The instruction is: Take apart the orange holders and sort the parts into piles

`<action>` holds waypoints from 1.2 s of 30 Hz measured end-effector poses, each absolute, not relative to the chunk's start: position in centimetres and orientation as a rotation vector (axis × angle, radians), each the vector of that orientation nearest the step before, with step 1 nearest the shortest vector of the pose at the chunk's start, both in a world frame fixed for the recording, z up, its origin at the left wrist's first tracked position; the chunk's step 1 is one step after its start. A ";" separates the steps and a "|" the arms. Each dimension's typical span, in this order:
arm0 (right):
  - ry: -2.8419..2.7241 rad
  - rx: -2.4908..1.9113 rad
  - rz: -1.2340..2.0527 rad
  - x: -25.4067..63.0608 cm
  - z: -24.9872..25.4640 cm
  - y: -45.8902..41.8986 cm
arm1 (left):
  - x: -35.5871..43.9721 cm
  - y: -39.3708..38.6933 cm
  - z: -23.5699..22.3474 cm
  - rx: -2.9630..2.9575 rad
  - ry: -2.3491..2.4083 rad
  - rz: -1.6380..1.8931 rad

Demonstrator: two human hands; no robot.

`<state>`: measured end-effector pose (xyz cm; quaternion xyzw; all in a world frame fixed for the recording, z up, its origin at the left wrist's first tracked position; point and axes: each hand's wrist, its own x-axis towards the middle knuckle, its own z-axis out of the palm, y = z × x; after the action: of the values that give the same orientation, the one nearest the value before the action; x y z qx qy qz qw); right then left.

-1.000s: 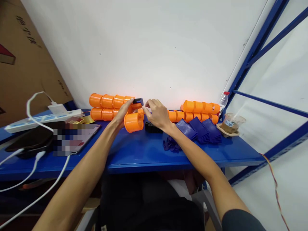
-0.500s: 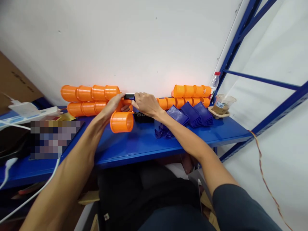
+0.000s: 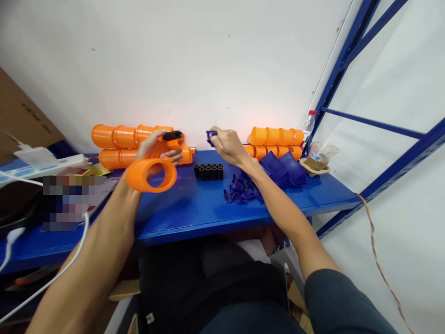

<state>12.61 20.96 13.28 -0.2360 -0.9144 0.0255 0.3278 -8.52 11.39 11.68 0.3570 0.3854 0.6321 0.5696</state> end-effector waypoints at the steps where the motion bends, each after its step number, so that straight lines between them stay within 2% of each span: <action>1: -2.315 -0.653 0.133 13.6 13.5 20.9 | -9.0 11.0 12.1 0.817 0.864 1.560; 5: -2.030 -0.791 0.222 18.4 13.3 19.7 | -10.2 11.2 12.3 0.759 0.716 1.857; 11: -2.127 -0.923 0.658 23.7 11.1 17.0 | -9.4 12.6 11.3 0.710 0.808 1.819; 13: -2.249 -0.959 0.702 24.0 10.4 16.4 | -9.0 12.5 11.3 0.683 0.852 1.810; 18: -2.467 -1.122 0.558 22.3 9.2 15.4 | -8.8 12.5 11.2 0.705 0.825 1.802; 26: -2.644 -1.240 0.513 20.6 8.3 16.0 | -9.5 13.0 10.6 0.654 0.786 1.725; 32: -2.572 -1.394 0.283 20.6 9.7 15.4 | -9.6 13.4 9.9 0.682 0.787 1.729; 36: -2.443 -1.218 0.185 19.2 11.0 15.0 | -9.7 14.2 9.0 0.713 0.793 1.740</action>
<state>19.19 14.97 11.01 -0.4360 -0.8746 0.0662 0.2016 -9.71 14.16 8.99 0.2980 0.3314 0.7266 0.5230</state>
